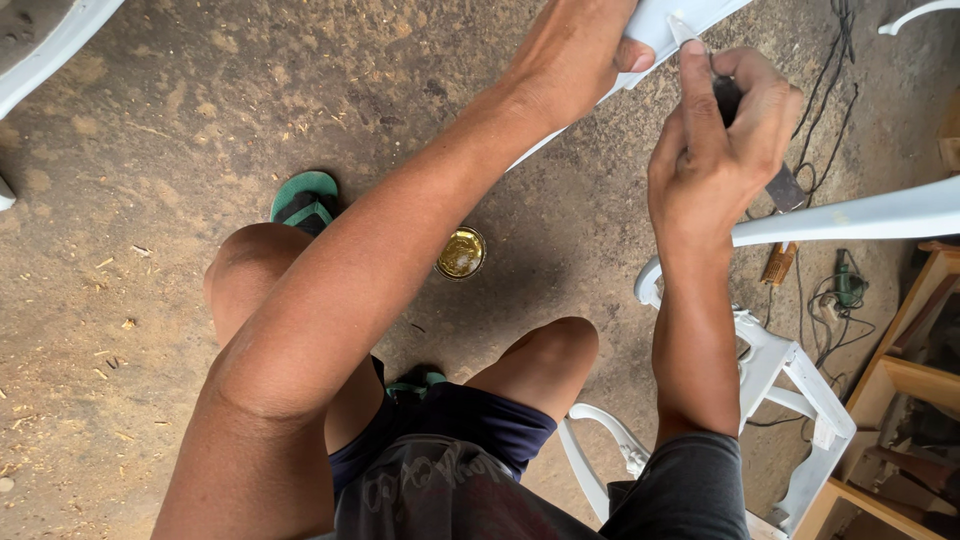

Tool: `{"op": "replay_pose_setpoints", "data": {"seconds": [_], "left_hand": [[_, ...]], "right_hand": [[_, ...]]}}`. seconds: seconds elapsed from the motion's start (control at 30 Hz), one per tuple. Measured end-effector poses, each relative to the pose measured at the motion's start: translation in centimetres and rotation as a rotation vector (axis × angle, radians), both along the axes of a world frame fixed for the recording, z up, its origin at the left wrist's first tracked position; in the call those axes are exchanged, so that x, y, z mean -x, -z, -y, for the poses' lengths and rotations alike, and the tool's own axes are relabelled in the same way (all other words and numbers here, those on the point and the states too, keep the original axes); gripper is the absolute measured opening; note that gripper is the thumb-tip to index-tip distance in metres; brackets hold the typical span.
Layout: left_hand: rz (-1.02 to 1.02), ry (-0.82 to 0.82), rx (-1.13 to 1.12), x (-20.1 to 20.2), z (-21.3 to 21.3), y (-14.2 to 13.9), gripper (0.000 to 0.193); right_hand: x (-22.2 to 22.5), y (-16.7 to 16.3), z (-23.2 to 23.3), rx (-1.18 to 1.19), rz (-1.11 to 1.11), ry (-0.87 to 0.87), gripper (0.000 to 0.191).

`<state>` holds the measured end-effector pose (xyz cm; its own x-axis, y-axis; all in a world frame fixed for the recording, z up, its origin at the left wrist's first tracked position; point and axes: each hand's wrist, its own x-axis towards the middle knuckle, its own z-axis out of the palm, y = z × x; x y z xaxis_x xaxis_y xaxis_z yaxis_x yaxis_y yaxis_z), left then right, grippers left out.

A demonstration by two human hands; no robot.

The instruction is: The person kneels on the floor and uses a putty knife to apply a filler substance from a small can onto the legs of a white chair. They repeatedly dip the tool into the can and spread the filler along the chair legs.

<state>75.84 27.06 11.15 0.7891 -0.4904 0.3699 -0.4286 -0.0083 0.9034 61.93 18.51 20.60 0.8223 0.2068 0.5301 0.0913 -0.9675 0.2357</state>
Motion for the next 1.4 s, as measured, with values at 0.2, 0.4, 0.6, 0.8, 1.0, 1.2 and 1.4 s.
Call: {"op": "replay_pose_setpoints", "data": {"seconds": [0.2,0.4,0.6,0.8,1.0,1.2,1.4], "left_hand": [[0.01,-0.014,0.063,0.1,0.1,0.4,0.034],[0.056,-0.057,0.009,0.1,1.1,0.9,0.034],[0.041,-0.03,0.014,-0.2,1.0,0.8,0.031],[0.085,-0.054,0.051,-0.1,0.9,0.8,0.033],[0.038,-0.018,-0.013,-0.2,0.7,0.9,0.03],[0.038,-0.039,0.003,-0.1,0.7,0.9,0.032],[0.048,-0.028,0.032,0.2,0.5,1.0,0.034]], "right_hand": [[-1.2,-0.3,-0.4,0.086,0.077,-0.059,0.05],[-1.2,0.8,0.6,0.142,0.137,-0.019,0.053],[-0.8,1.4,1.0,0.121,0.097,-0.027,0.063],[-0.4,0.8,0.7,0.057,0.048,-0.012,0.062],[-1.0,0.8,0.1,0.093,0.059,-0.027,0.058],[-0.5,0.6,0.0,0.057,0.073,-0.002,0.055],[-0.9,1.5,1.1,0.16,0.13,-0.008,0.047]]}}
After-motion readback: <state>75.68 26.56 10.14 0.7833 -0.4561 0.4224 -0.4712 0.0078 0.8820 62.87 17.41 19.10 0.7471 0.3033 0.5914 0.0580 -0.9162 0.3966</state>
